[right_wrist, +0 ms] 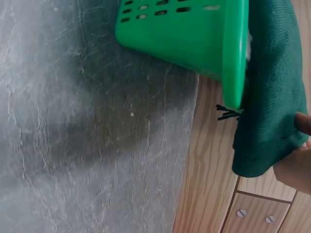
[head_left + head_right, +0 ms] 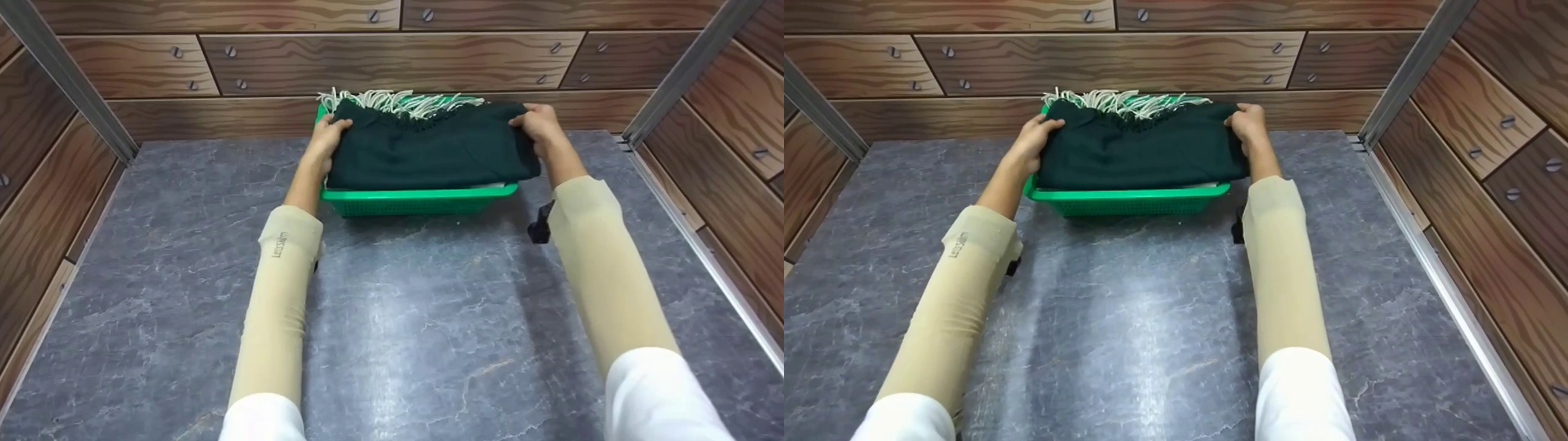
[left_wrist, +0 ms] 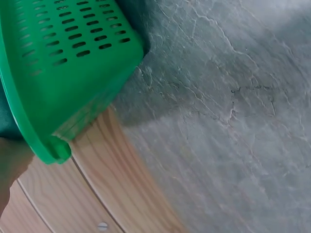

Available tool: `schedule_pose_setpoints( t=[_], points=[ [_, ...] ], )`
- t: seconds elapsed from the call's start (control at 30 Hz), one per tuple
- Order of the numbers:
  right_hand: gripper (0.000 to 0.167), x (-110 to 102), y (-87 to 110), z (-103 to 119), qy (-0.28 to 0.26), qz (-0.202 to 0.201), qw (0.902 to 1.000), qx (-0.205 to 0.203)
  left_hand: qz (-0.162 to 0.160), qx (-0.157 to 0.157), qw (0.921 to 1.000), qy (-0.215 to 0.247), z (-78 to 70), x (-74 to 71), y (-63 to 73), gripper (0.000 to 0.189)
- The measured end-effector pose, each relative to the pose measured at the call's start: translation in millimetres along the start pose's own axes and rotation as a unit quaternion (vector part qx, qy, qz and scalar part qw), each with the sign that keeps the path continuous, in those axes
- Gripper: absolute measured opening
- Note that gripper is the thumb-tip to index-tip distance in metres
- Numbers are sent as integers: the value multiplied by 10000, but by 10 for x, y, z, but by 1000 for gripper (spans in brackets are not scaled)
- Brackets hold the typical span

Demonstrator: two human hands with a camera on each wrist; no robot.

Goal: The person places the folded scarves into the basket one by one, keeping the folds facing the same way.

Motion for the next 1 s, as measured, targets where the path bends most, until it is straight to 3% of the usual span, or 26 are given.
schedule_pose_setpoints(
  t=[0.13,0.2,0.37,0.43,0.53,0.63,0.7,0.8,0.93,1.0],
  points=[
    [30,2,-47,-33,-859,-83,9953,-438,153,260,9971,701,3,-56,3,31],
    [31,12,-74,-79,-700,-186,9955,-616,73,282,9979,577,31,-93,11,31],
    [54,67,-92,-216,388,-126,9991,-91,-54,-43,9972,-741,100,-86,50,48],
    [55,75,-74,-239,397,30,9990,202,-55,-108,9924,-1221,85,-68,71,54],
    [42,51,-30,-230,354,101,9985,398,-129,-216,9837,-1782,35,-75,123,55],
    [20,11,49,-211,710,336,9958,475,-129,-510,9719,-2293,-15,-96,216,54],
    [18,-14,105,-197,1099,611,9910,468,38,-799,9620,-2612,-35,-99,287,56],
    [28,-57,184,-195,1731,1150,9770,474,485,-1110,9448,-3046,-62,-80,381,61],
    [70,-87,282,-213,2338,2000,9494,629,914,-1234,9300,-3340,-99,-67,456,67],
    [78,-84,320,-212,2297,2272,9436,728,912,-1193,9280,-3410,-119,-80,471,68]
  ],
)
Point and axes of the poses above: each hand's wrist, its own y-axis away from the middle knuckle, its own x-axis out of the palm, z = x × y, the point moved 6 cm from there along -y, towards the middle knuckle, and after that the axes turned 9 degrees about y, right-handed, at the moved point
